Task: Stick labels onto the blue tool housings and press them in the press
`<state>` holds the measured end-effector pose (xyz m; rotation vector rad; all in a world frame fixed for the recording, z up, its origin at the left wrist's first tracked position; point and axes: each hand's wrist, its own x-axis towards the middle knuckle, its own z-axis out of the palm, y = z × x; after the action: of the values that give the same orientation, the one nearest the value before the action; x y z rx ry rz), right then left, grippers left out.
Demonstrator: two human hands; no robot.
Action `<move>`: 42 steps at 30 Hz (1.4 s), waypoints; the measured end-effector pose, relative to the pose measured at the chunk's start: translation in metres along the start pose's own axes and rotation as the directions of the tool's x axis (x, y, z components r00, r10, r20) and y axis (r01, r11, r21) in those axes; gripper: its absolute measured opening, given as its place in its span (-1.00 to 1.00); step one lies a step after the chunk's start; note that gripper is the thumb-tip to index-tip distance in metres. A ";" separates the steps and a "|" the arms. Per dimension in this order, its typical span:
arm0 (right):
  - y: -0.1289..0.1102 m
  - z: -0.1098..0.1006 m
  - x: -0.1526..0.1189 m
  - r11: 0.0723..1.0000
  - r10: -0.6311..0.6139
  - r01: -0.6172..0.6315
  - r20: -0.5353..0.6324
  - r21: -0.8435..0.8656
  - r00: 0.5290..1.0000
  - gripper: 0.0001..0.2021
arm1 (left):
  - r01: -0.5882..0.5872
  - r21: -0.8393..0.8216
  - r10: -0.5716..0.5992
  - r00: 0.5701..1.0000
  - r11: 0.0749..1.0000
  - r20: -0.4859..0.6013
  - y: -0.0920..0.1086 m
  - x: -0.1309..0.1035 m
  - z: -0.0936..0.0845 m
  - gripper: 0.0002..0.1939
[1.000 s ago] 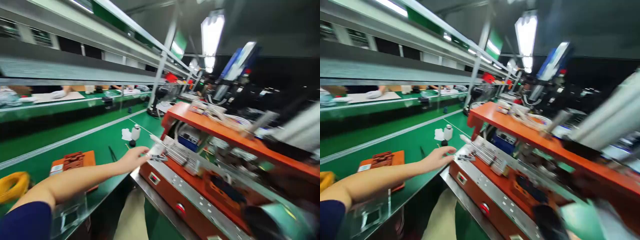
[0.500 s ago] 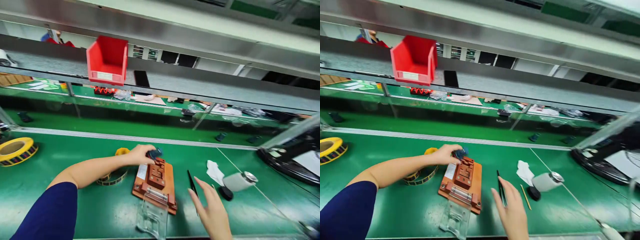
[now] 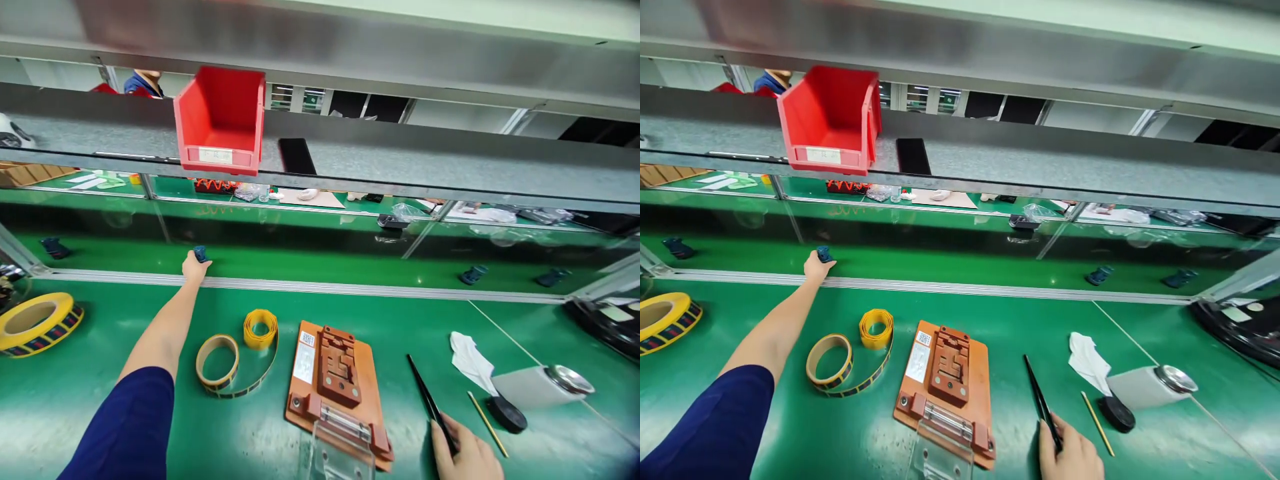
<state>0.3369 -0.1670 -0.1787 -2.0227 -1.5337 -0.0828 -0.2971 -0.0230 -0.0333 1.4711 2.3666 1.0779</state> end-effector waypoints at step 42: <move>-0.035 -0.019 -0.023 0.999 -0.004 0.006 -0.026 0.049 1.000 -0.71 | -0.584 0.384 0.490 0.811 0.715 0.320 0.049 -0.204 0.007 -0.43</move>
<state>0.3031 -0.1904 -0.1575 -1.9720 -1.5106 -0.0724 -0.1552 -0.1758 -0.0540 2.4279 2.1872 0.3836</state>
